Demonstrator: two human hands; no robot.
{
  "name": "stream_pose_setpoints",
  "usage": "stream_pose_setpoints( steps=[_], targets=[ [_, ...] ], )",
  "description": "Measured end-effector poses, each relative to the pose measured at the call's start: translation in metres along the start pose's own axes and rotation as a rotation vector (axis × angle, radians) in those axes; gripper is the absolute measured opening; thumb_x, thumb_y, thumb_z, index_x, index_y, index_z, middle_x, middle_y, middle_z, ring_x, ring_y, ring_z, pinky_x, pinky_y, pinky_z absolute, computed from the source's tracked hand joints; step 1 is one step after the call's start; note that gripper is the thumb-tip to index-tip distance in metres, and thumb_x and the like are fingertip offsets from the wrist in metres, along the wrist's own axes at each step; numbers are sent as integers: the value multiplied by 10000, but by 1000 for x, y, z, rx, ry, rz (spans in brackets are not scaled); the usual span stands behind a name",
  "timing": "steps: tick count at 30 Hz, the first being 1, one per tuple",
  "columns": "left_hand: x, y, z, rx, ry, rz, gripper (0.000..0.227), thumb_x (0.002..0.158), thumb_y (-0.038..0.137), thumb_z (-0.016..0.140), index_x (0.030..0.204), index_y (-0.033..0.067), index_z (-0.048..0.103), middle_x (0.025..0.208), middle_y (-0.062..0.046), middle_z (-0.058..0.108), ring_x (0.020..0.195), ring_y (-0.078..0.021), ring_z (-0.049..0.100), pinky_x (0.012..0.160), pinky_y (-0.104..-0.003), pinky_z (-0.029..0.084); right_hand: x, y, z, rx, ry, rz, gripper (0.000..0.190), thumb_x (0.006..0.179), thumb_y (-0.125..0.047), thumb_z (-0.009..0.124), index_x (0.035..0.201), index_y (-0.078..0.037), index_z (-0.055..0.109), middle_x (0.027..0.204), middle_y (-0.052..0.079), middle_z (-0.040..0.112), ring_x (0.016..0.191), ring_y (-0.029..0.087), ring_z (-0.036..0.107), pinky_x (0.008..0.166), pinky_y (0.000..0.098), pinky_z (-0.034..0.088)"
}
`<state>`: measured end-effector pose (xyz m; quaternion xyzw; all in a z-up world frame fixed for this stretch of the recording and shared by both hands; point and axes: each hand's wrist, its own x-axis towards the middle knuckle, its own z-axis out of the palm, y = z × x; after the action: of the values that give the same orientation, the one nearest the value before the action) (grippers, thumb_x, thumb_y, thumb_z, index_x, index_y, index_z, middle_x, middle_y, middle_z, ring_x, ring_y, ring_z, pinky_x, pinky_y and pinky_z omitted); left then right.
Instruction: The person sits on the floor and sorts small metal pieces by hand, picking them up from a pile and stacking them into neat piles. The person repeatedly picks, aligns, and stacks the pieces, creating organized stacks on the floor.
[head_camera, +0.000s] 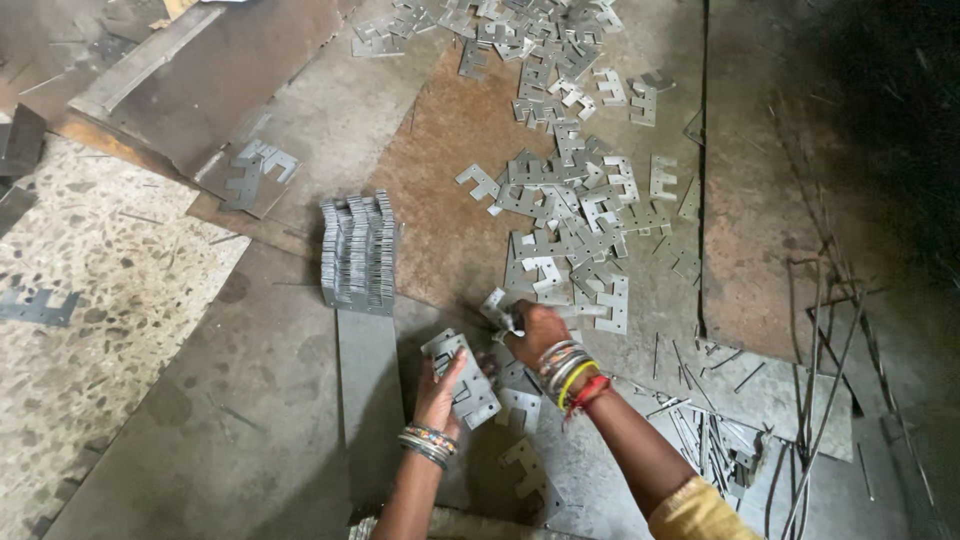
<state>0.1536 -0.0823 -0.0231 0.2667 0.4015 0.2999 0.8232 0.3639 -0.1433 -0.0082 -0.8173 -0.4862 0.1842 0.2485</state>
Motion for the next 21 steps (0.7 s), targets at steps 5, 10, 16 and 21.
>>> stream_pose_setpoints(
  steps=[5,10,16,21],
  targets=[
    [5,0,-16,-23,-74,-77,470,800,86,761,1193,153,512,979,-149,727,792,-312,743,675,-489,652,23,-15,44,-649,-127,31,296,857,-153,641,1129,-53,699,1243,262,650,1019,385,709,778,460,624],
    [1,16,-27,28,-28,-258,445,894,378,680,1237,157,503,962,-165,739,773,-333,729,649,-493,627,-19,-22,16,-447,75,-274,399,876,-101,592,1265,-8,590,1218,234,688,1081,367,718,861,450,631],
    [-8,22,-34,-54,-50,-365,481,1016,646,557,1323,282,493,1178,88,704,1015,-78,725,827,-333,582,-55,1,-51,-393,199,-219,558,835,-319,700,1291,-13,595,1264,221,657,1145,383,659,947,496,572],
    [-24,8,-18,44,-238,-314,486,951,454,685,1267,95,599,1042,-135,748,866,-246,748,760,-425,632,-31,28,-37,-527,-60,371,686,818,-533,730,1277,-42,590,1278,193,627,1180,354,626,918,477,567]
  ],
)
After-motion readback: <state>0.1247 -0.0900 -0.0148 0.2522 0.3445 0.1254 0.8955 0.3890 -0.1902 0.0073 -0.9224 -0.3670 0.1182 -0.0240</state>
